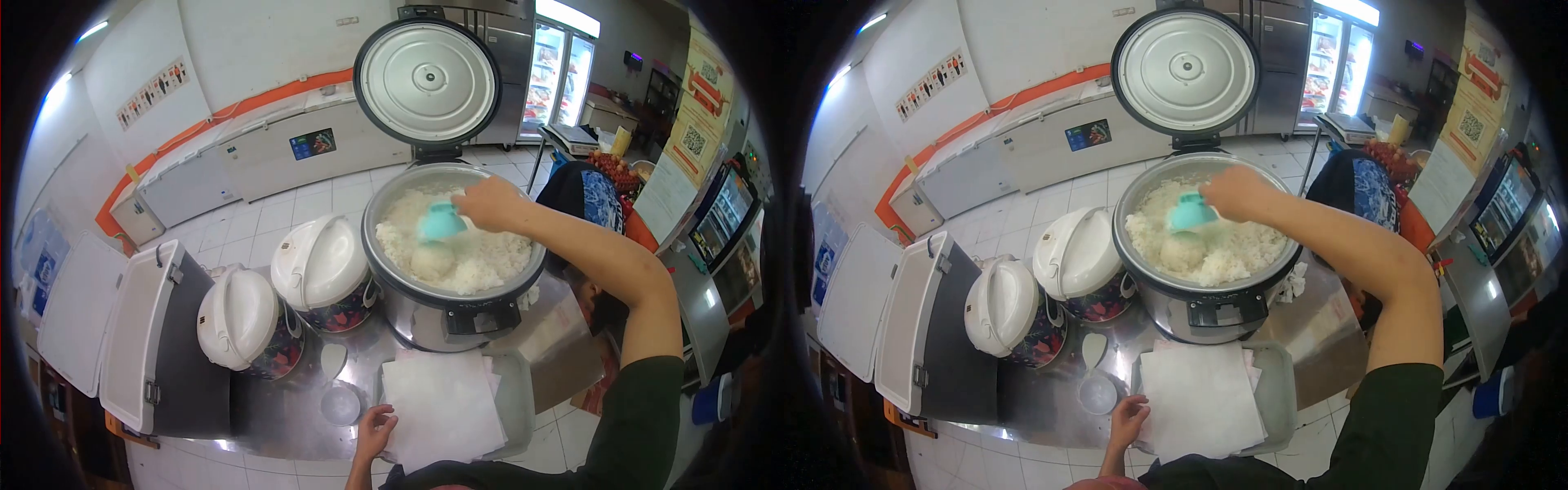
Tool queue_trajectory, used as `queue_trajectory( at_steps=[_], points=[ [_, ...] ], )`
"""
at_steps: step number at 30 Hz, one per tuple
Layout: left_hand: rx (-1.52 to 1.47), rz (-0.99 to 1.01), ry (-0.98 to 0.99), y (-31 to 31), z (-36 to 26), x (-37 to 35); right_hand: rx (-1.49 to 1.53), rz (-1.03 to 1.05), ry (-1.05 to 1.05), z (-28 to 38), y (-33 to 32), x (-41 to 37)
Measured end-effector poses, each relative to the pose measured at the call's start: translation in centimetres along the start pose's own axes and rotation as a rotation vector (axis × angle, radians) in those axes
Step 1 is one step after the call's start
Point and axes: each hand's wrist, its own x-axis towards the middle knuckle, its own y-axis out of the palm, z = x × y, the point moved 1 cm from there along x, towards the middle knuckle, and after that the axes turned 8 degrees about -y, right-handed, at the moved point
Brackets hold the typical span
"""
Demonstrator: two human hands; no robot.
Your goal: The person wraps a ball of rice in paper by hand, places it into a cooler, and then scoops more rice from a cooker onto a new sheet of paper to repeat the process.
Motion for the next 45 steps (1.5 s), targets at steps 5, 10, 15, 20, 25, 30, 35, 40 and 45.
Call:
queue_trajectory(
  at_steps=[5, 10, 15, 20, 25, 30, 35, 40, 45],
  points=[
    [0.041, 0.028, 0.027, 0.2, -0.8, 0.2, 0.074, 0.392, 0.105, 4.2, -1.4, 1.3],
    [0.035, 0.02, 0.038, -0.4, 0.0, 0.4, 0.172, 0.509, 0.13, 4.5, -3.3, 1.0],
    [0.009, 0.055, -0.017, -0.6, 0.4, 0.0, 0.259, 0.542, 0.083, 3.9, -4.7, 0.9],
    [0.031, 0.045, -0.025, -0.9, 0.2, -0.1, 0.455, 0.637, 0.095, 3.0, -4.5, 0.3],
    [0.053, 0.051, -0.021, -0.5, -0.3, 0.8, 0.697, 0.719, 0.114, 0.0, -2.5, 0.0],
    [0.065, 0.023, -0.004, -0.3, -0.7, 1.1, 1.124, 0.74, 0.26, -2.6, -1.6, -0.9],
    [0.087, -0.002, 0.014, -0.2, -0.8, 1.0, 1.367, 0.527, 0.354, -3.4, -2.6, -3.4],
    [0.333, 0.011, 0.031, 0.7, -0.5, 0.0, 1.72, 0.376, 0.388, 2.0, -3.6, -10.0],
    [0.661, 0.052, 0.186, 1.8, -2.7, -1.6, 2.176, 0.244, 0.209, 13.3, 2.7, -19.7]
  ],
)
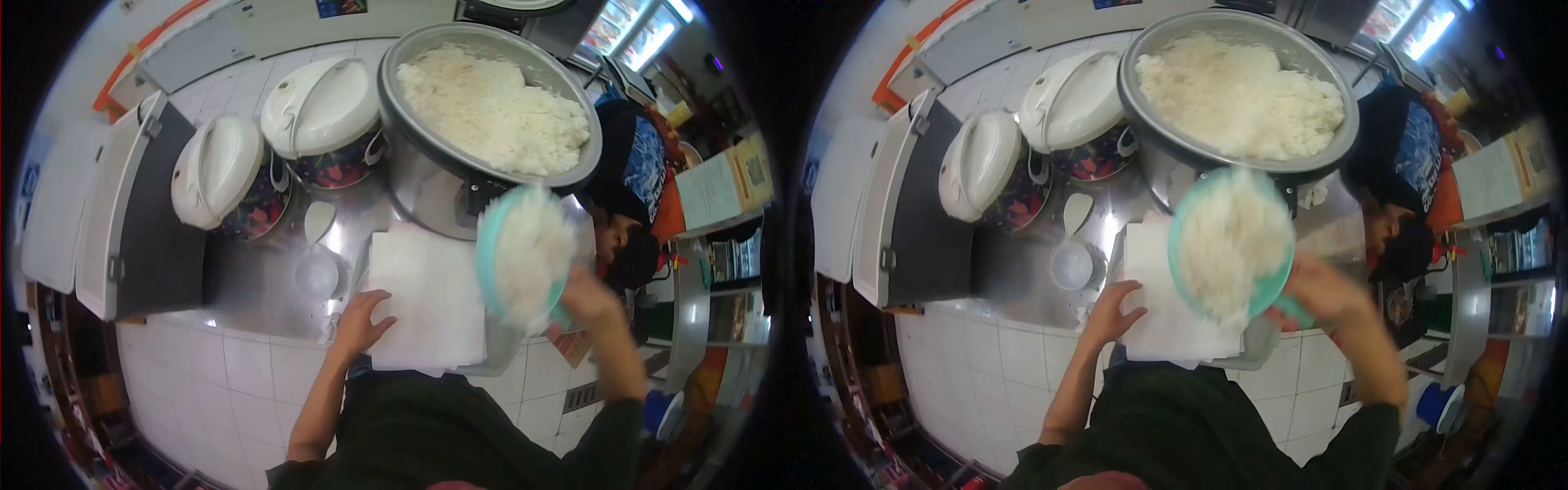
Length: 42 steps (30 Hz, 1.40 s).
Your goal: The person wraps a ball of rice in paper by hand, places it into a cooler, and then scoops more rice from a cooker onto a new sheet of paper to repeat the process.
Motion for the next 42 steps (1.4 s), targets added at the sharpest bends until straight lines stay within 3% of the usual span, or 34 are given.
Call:
queue_trajectory(
  at_steps=[3, 5, 6, 8, 9, 11, 14, 21, 23, 24, 26, 35, 42],
  points=[
    [0.125, -0.001, 0.073, 0.9, 0.8, -0.5, 0.104, -0.218, 0.186, -9.0, 3.6, -1.9],
    [0.18, 0.067, 0.065, 2.0, 1.4, -0.5, -0.26, -0.402, 0.146, -13.8, 4.4, -1.6],
    [0.242, 0.096, 0.048, 2.7, 1.3, -0.5, -0.257, -0.414, 0.136, -17.5, 4.2, -1.5],
    [0.316, 0.133, 0.058, 3.2, 1.6, -0.4, -0.95, -0.718, -0.368, -23.0, 4.1, -0.8],
    [0.326, 0.127, 0.06, 3.4, 2.0, -0.6, -0.948, -0.742, -0.368, -23.8, 5.0, -0.9],
    [0.335, 0.12, 0.077, 3.6, 2.5, -0.6, -1.238, -0.672, -0.189, -24.9, 6.7, -0.9],
    [0.281, 0.083, 0.097, 3.9, 3.4, -0.9, -1.372, -0.695, -0.216, -25.9, 8.6, -0.3],
    [0.253, 0.062, 0.114, 4.0, 4.1, -1.0, -1.318, -0.526, -0.038, -24.4, 9.9, 1.4],
    [0.256, 0.063, 0.108, 4.1, 4.1, -1.4, -1.21, -0.629, -0.247, -24.9, 10.1, 2.9],
    [0.256, 0.054, 0.105, 4.4, 4.2, -1.6, -1.211, -0.627, -0.245, -24.7, 10.9, 3.2],
    [0.262, 0.044, 0.105, 4.5, 4.4, -1.4, -1.204, -0.661, 0.285, -24.3, 11.9, 3.8],
    [0.269, 0.088, 0.096, 4.7, 4.5, -1.6, -1.439, -0.516, 0.244, -25.6, 9.5, 4.3],
    [0.314, 0.096, 0.074, 4.9, 4.4, -1.4, -1.412, -0.465, 0.327, -24.5, 9.2, 3.8]
  ],
)
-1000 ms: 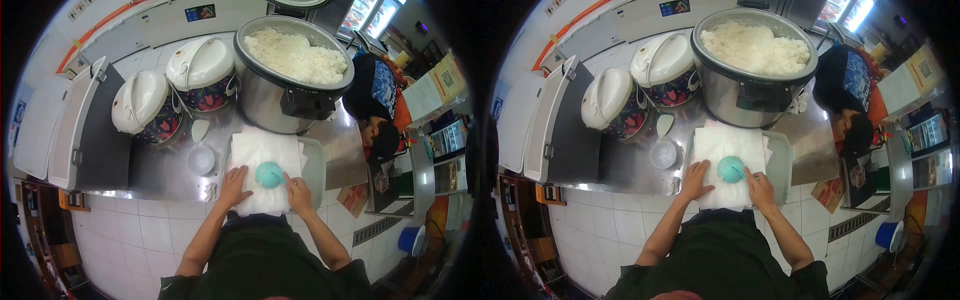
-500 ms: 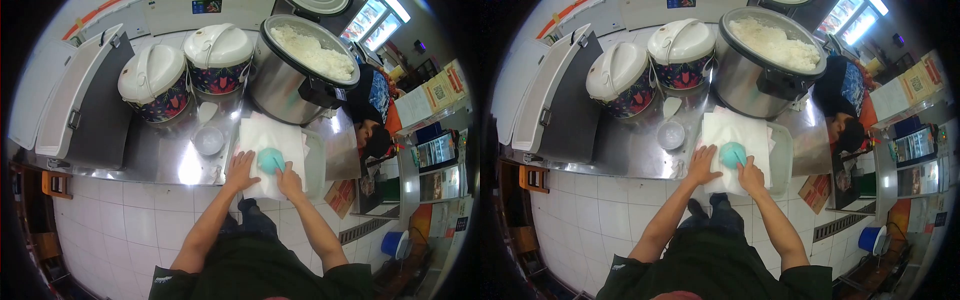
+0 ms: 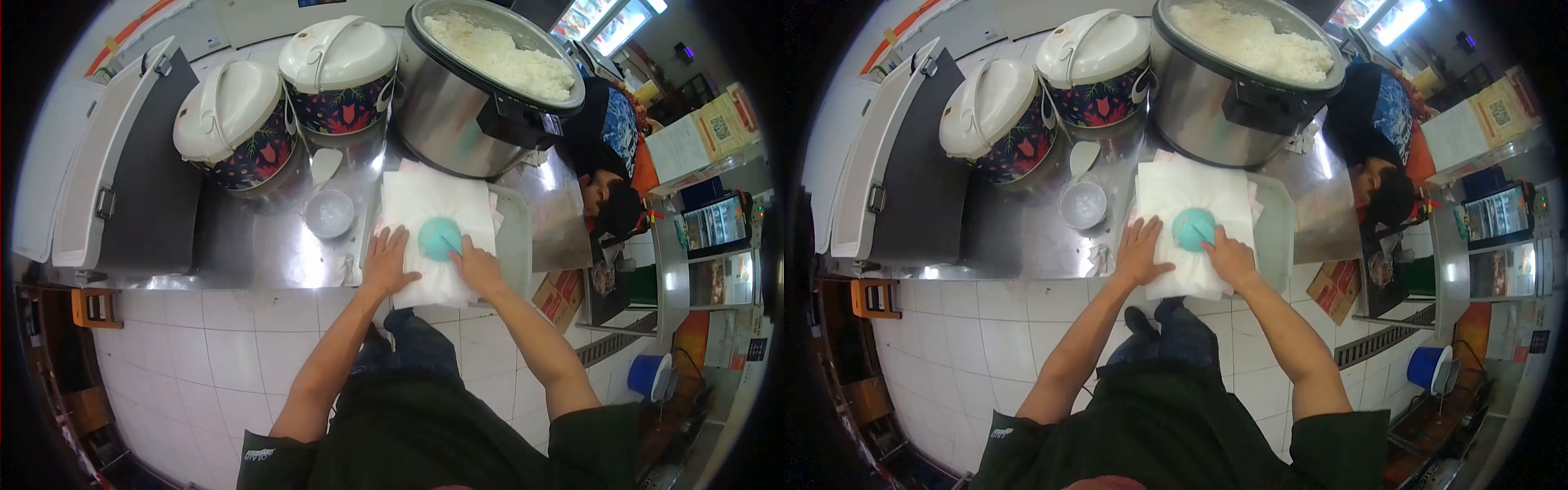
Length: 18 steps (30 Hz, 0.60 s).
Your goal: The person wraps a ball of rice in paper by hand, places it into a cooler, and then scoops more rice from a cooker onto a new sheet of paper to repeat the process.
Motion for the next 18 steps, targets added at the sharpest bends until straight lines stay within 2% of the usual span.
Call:
queue_trajectory(
  at_steps=[6, 8, 9, 11, 13, 15, 17, 18],
  points=[
    [0.085, -0.08, 0.029, -0.3, -0.2, -0.5, 0.061, -0.055, -0.037, -0.9, 0.6, 0.1],
    [-0.079, -0.095, 0.105, -0.8, -0.6, -2.4, 0.432, -0.252, -0.081, -2.8, 1.1, -0.2],
    [-0.071, -0.101, 0.102, -1.5, -0.8, -3.5, 0.438, -0.255, -0.089, -3.6, 0.5, -0.4],
    [-0.019, -0.003, 0.298, -2.8, -0.9, -6.1, 1.125, -0.324, 0.341, -5.3, -0.3, -1.8],
    [-0.083, 0.024, 0.322, -1.3, 1.4, -6.1, 1.078, -0.429, 0.401, -9.9, 1.1, -1.9],
    [-0.151, 0.06, 0.344, -0.9, 2.1, -5.9, 0.721, -0.608, 0.303, -13.9, 2.3, -1.4],
    [-0.244, 0.065, 0.274, -1.6, 1.8, -5.6, 0.741, -0.516, 0.327, -16.2, 2.0, -0.8],
    [-0.275, 0.086, 0.305, -1.9, 1.7, -5.2, 0.748, -0.431, 0.336, -16.5, 1.7, -1.3]
  ],
)
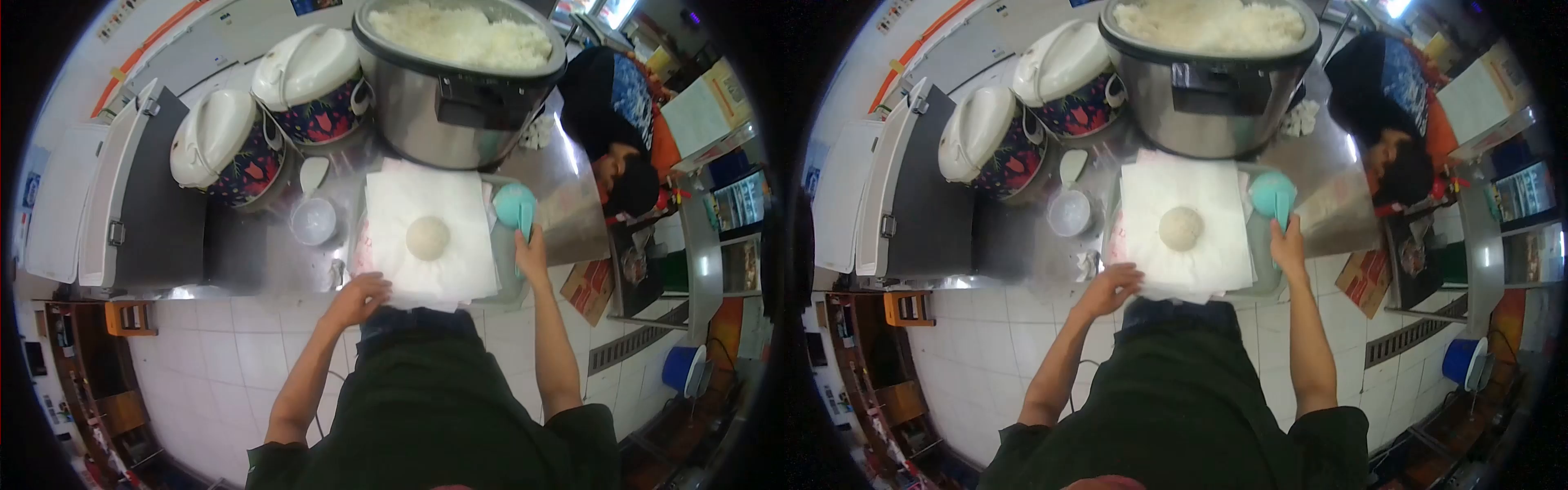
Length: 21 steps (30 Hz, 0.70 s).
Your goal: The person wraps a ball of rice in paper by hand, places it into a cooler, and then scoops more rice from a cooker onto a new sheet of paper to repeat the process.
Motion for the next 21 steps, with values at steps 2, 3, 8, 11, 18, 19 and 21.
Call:
queue_trajectory(
  at_steps=[2, 3, 8, 11, 18, 19, 21],
  points=[
    [-0.047, -0.001, -0.086, -0.4, -0.7, 0.6, -0.047, -0.151, -0.178, 0.6, 0.1, -0.6],
    [-0.095, -0.022, -0.157, -0.3, -1.0, 0.6, -0.101, -0.312, -0.376, 2.0, 0.1, -1.1],
    [-0.402, -0.056, -0.458, 0.5, -0.9, 0.5, -0.045, 0.331, -0.721, 9.8, 0.4, -6.8],
    [-0.448, -0.075, -0.455, 0.6, -0.3, 0.2, -0.128, 0.464, -0.758, 9.1, 2.2, -6.9],
    [-0.35, -0.166, -0.451, 0.1, -3.1, 0.9, -0.114, 0.326, -0.761, 9.5, 3.2, -5.8],
    [-0.112, -0.264, -0.296, -0.3, -4.4, 1.1, -0.116, 0.322, -0.764, 9.5, 3.1, -5.6],
    [-0.087, -0.259, -0.233, 0.3, -3.7, 1.3, -0.103, 0.419, -0.811, 9.0, 2.7, -5.3]
  ],
)
